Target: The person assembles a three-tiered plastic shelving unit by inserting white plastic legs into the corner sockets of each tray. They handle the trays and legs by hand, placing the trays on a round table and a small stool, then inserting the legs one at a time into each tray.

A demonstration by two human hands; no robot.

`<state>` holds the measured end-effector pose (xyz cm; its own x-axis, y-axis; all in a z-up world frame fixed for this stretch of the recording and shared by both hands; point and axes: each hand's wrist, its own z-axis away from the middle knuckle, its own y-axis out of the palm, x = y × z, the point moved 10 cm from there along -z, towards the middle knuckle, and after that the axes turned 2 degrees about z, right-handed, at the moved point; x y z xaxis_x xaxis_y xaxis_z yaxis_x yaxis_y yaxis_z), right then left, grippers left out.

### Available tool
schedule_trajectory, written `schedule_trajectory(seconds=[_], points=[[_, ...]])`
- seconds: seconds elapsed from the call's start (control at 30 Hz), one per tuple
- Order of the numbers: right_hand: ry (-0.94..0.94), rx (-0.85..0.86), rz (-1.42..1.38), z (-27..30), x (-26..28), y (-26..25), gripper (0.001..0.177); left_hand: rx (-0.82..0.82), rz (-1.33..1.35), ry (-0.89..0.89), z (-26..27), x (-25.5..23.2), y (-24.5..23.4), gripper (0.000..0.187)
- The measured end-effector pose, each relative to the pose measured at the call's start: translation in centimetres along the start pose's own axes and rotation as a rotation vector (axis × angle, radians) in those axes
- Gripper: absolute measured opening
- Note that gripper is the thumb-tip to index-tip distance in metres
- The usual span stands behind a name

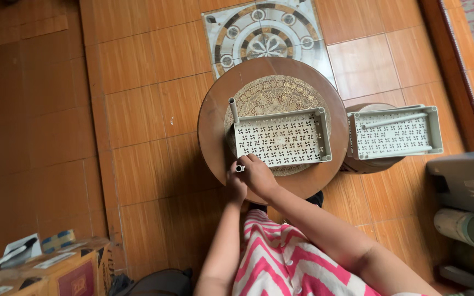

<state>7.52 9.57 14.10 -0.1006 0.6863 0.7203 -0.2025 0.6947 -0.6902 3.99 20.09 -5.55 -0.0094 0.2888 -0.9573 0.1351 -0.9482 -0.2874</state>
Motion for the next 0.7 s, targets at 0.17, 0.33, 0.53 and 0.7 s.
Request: schedule_trajectory(seconds=[0.17, 0.33, 0.53, 0.7], points=[[-0.141, -0.095, 0.041, -0.3, 0.6, -2.3, 0.019, 0.068, -0.203, 0.071, -0.6, -0.2, 0.9, 0.044], [-0.204, -0.118, 0.126, 0.5, 0.7, -3.0, 0.022, 0.284, 0.091, -0.069, -1.8, 0.3, 2.7, 0.022], [-0.301, -0.079, 0.096, 0.7, 1.1, -3.1, 0.024, 0.534, -0.033, -0.218, -3.0, 2.6, 4.6, 0.018], [-0.231, -0.053, 0.058, 0.2, 1.3, -4.4, 0.023, 0.497, -0.218, 0.022, -2.7, 1.2, 4.7, 0.038]])
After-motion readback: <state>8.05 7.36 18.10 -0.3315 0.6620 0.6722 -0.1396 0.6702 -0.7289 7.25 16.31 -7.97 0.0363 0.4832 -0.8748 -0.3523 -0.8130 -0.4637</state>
